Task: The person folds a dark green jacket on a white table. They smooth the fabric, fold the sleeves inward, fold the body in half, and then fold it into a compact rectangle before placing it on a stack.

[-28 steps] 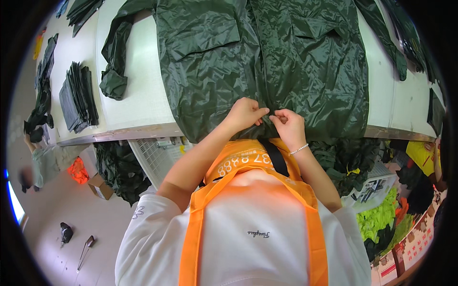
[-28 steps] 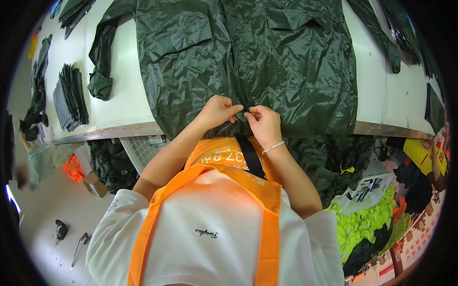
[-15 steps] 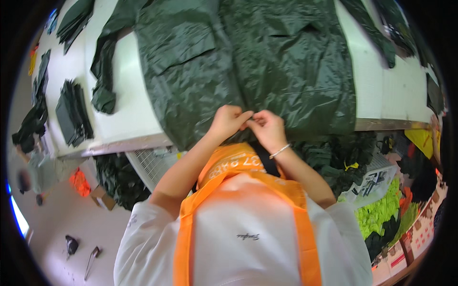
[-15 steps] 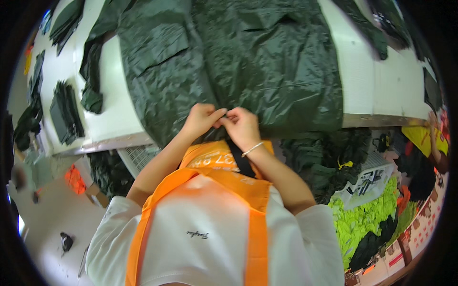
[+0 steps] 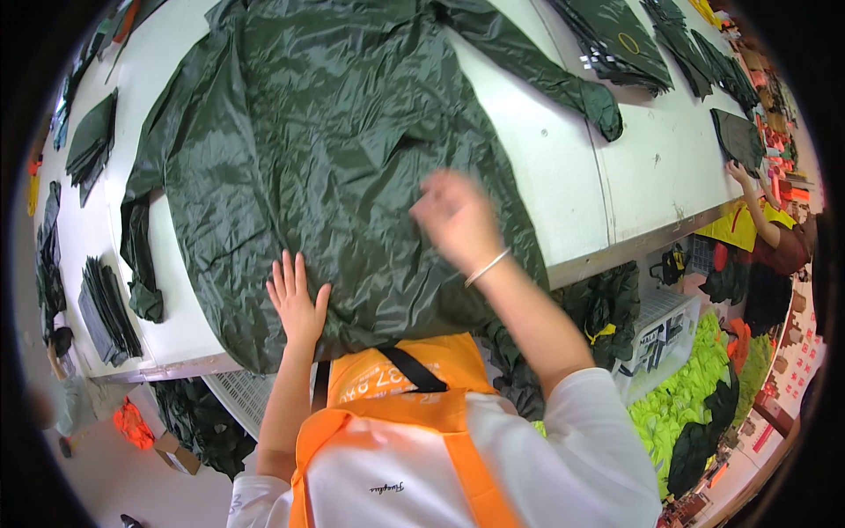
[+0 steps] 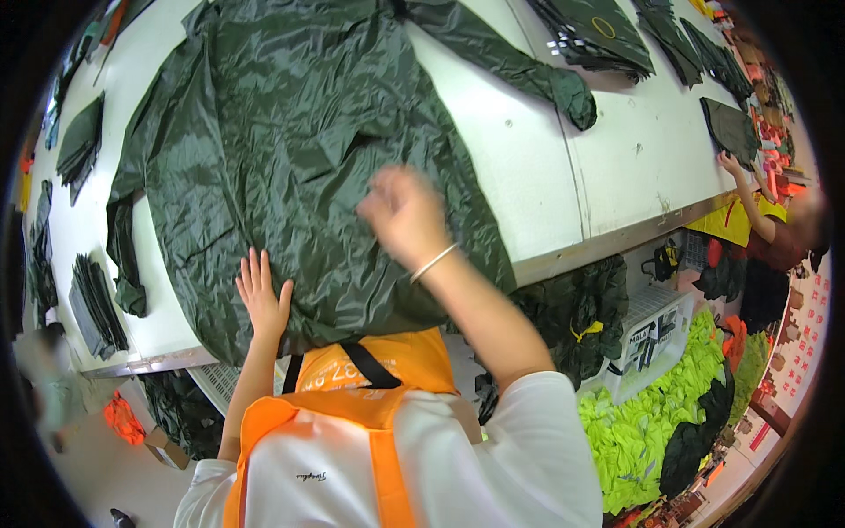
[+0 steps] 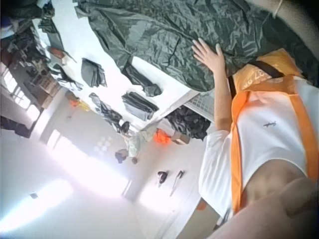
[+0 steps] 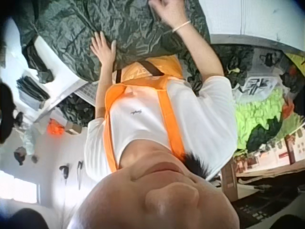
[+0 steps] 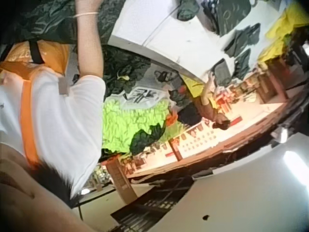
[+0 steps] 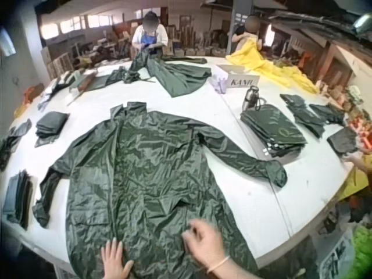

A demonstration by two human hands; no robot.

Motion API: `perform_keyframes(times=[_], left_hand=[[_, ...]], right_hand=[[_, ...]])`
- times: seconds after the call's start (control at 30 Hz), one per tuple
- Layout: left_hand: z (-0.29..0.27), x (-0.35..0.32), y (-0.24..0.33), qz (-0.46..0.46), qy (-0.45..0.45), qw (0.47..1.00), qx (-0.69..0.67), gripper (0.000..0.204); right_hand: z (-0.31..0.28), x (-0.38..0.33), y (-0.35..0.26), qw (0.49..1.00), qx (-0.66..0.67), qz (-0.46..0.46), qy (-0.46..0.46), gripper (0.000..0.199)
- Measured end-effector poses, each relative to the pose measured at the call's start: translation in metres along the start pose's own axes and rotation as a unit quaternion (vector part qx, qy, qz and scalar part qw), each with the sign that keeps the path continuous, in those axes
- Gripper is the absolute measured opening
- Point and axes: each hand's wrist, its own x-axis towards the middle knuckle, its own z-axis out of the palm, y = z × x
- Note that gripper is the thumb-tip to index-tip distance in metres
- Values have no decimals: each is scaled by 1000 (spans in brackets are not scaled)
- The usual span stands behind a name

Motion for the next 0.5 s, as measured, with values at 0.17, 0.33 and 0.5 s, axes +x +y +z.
perform_keyframes(times=[0.17,0.33,0.5], left_hand=[[0,6,9,24,33,999,29,69],[4,5,9,13,32,999,41,66],[4,1,12,8,17,998,53,68]], right_hand=[[-188,123,211,839,-379,87,380,74],[-211,109,208,876,-367,63,307,50],[-170,12,105,985,-132,57,97,47]])
